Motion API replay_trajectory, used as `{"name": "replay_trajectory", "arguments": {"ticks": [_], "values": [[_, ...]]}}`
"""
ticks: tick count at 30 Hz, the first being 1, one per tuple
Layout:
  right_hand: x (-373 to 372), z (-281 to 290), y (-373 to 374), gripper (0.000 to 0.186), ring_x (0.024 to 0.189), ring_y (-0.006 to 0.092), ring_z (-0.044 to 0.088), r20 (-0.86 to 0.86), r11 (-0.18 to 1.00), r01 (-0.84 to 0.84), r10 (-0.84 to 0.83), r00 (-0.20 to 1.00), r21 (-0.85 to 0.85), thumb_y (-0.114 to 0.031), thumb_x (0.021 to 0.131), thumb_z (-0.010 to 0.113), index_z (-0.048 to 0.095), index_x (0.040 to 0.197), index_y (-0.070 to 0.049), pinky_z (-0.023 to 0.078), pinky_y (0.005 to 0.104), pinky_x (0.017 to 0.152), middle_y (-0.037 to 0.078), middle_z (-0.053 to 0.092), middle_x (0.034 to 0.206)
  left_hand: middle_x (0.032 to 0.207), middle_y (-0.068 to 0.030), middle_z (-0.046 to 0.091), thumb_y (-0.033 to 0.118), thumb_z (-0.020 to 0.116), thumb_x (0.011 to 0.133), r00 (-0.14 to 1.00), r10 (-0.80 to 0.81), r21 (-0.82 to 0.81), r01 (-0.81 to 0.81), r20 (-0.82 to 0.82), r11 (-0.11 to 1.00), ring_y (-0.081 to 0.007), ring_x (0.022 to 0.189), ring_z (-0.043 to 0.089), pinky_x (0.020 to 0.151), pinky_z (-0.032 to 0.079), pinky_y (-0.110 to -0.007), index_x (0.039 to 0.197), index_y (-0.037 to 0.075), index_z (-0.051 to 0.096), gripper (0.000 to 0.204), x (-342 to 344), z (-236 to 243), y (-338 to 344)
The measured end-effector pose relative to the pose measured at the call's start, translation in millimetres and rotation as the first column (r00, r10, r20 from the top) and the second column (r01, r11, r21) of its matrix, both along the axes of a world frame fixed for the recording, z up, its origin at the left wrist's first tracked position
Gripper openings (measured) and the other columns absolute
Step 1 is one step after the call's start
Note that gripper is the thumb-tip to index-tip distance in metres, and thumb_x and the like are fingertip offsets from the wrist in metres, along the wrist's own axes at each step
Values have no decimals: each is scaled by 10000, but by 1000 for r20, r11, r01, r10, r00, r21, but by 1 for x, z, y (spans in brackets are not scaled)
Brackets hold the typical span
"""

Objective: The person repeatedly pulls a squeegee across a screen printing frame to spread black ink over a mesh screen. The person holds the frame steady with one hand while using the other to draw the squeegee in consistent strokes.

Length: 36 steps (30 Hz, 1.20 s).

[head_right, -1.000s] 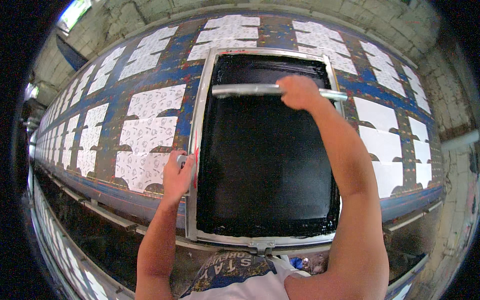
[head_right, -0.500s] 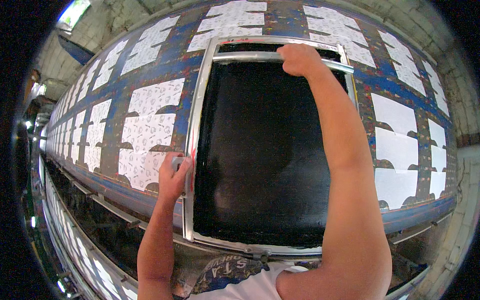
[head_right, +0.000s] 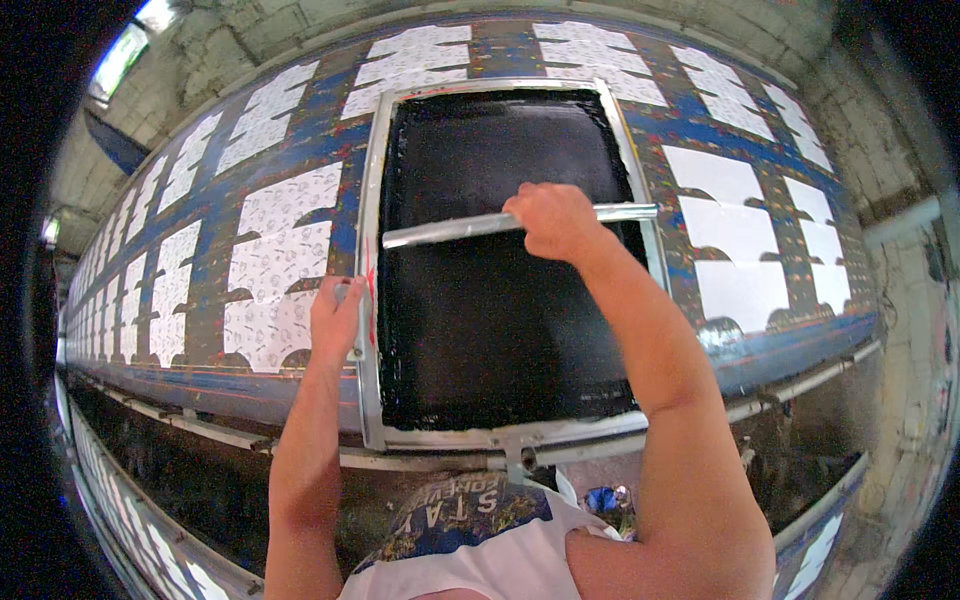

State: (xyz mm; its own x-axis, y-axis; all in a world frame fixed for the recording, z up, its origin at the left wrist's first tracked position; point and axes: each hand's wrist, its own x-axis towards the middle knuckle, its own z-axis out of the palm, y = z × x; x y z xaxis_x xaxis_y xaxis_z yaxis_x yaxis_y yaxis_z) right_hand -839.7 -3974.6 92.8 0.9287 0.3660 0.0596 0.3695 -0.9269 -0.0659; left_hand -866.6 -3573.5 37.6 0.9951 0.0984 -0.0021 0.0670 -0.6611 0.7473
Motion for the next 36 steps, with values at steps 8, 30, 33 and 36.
{"name": "replay_trajectory", "arguments": {"ticks": [8,30,33,36], "values": [[-154,7,48,371,1027,354,737,-13,998,41,-41,999,49,-13,847,730,796,1193,-131,601,507,892,113,724,1040,1057,-263,773,507,725,1032,1000,-5,-75,7,29,997,-407,1024,749,910,553,-478,1194,39,722,496,4,-15,9],[-314,5,67,605,1131,356,652,-52,988,-127,132,990,91,-121,738,819,699,1331,-97,537,485,988,130,661,1200,1170,-271,780,505,774,1005,995,-31,-25,34,91,999,-409,1126,746,988,555,-476,1205,7,736,538,7,-23,12],[-319,3,44,619,1218,368,650,-102,966,-181,202,974,185,-136,791,822,702,1396,-82,526,478,1047,136,679,1296,1178,-265,777,520,781,1001,997,-21,42,18,72,999,-399,1133,742,994,553,-475,1204,0,736,560,9,-21,10],[-331,1,6,589,1307,370,647,-73,890,-206,256,964,407,-223,860,848,697,1418,-104,516,477,1101,133,691,1380,1188,-262,771,528,786,1000,999,-7,111,1,54,994,-396,1141,734,1003,548,-479,1205,-4,740,571,10,-19,8]]}}
